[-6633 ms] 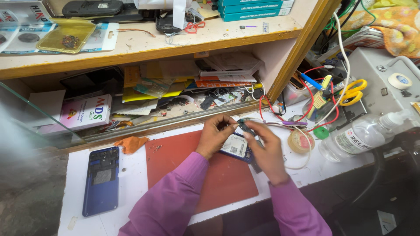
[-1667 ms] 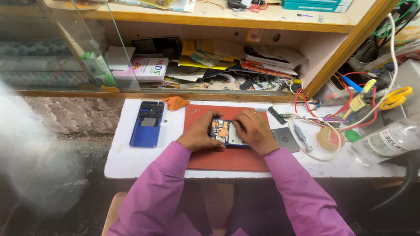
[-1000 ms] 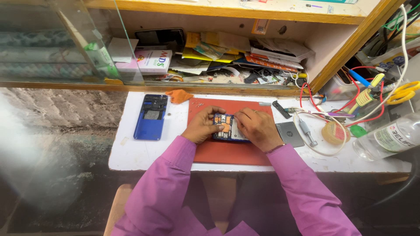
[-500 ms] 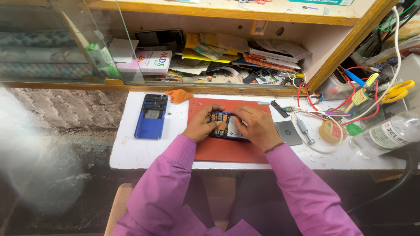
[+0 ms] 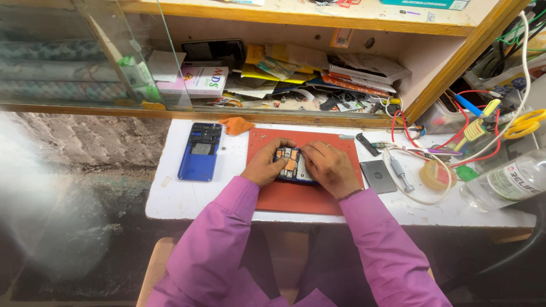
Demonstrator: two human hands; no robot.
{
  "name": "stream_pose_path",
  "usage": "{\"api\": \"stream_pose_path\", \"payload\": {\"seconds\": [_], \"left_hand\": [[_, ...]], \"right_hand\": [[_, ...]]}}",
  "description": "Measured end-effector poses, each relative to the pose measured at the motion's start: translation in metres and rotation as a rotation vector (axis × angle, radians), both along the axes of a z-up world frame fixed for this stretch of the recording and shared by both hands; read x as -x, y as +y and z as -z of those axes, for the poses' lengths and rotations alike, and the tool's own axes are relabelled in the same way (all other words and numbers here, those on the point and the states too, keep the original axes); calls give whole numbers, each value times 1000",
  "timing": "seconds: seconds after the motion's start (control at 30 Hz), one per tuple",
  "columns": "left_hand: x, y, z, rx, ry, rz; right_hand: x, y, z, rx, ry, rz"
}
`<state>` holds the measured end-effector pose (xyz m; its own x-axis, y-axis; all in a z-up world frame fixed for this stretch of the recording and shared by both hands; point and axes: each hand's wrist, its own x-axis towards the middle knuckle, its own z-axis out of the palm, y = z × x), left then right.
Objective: The person works on a disassembled mobile phone, using a small tool to adjust internal components and connectors. They then pick up a separate black plastic housing and clean it with a brush and a small tool.
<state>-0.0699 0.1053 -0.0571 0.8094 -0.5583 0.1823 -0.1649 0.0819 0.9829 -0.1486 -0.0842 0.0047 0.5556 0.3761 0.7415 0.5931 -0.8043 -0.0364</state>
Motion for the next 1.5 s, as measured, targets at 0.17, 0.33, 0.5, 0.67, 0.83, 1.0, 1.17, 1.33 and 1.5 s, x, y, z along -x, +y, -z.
{"api": "stream_pose_path", "payload": {"seconds": [0.17, 0.33, 0.5, 0.67, 0.83, 1.0, 1.17, 1.33, 1.5], "left_hand": [[3, 1, -7, -15, -7, -9], [2, 1, -5, -29, -9, -3], [0, 0, -3, 5, -4, 21], [2, -1, -5, -41, -44, -23], [7, -6, -14, -117, -87, -143], [11, -13, -26, -194, -322, -262], [16, -18, -31, -257, -385, -328], [10, -19, -18, -259, -398, -350], [-9, -23, 0, -120, -276, -207]], "right_hand": [[-4, 1, 5, 3, -18, 43], [-5, 1, 8, -21, -25, 46], [-2, 0, 5, -39, -13, 28], [-1, -1, 6, -37, 18, 2], [-2, -2, 9, -36, 60, 4], [-3, -2, 13, -46, 32, 6], [-5, -3, 10, -77, 31, -1], [1, -1, 5, -153, 51, -15], [1, -1, 1, -277, 167, -51]]}}
